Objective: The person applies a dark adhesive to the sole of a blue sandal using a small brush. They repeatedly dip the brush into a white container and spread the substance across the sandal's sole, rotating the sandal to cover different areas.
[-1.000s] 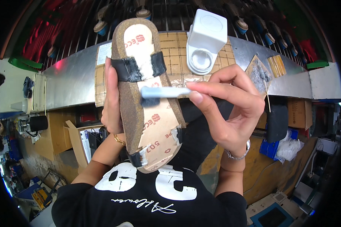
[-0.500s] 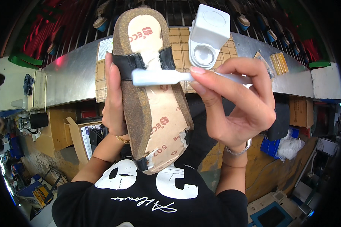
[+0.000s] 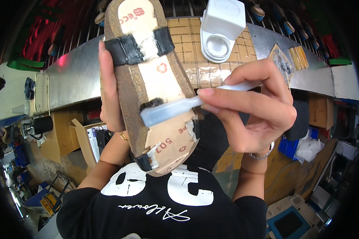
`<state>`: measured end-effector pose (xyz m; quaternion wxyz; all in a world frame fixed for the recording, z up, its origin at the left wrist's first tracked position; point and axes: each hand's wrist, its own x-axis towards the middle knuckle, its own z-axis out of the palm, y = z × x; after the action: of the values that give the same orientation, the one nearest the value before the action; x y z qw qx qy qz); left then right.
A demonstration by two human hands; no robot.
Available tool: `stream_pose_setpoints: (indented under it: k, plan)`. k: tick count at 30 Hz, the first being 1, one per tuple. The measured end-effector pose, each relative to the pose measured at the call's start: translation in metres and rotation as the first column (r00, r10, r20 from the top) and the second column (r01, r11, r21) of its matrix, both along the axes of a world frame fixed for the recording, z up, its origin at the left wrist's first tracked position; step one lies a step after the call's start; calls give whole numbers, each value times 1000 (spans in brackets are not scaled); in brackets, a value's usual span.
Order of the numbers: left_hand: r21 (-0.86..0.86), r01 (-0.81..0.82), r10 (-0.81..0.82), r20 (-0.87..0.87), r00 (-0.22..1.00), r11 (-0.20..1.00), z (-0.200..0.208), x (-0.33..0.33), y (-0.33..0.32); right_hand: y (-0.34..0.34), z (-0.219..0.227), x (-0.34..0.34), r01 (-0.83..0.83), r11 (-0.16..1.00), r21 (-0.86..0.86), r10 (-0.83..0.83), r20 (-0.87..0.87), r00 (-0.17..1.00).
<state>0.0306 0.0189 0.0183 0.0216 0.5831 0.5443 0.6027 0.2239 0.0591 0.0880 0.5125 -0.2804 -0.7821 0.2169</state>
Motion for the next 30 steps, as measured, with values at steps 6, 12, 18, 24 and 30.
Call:
stream_pose_setpoints:
  k: [6,12,18,24,30]
  plan:
    - [187,-73,93,-103,990,980,-6,-10,8,-18,0,-1,56,998,14,-56,20,998]
    - [370,-164,243,-179,953,914,-4,-16,19,-21,3,1,-1,996,85,-9,115,993]
    - [186,-160,193,-180,964,969,-1,-7,7,-5,9,3,-139,988,-62,144,93,985]
    - [112,-209,219,-88,972,971,-5,-10,14,16,-4,-13,89,993,-77,-87,18,996]
    - [191,-211,249,-198,948,958,-8,-27,23,-17,0,-12,-51,942,-331,32,-60,998]
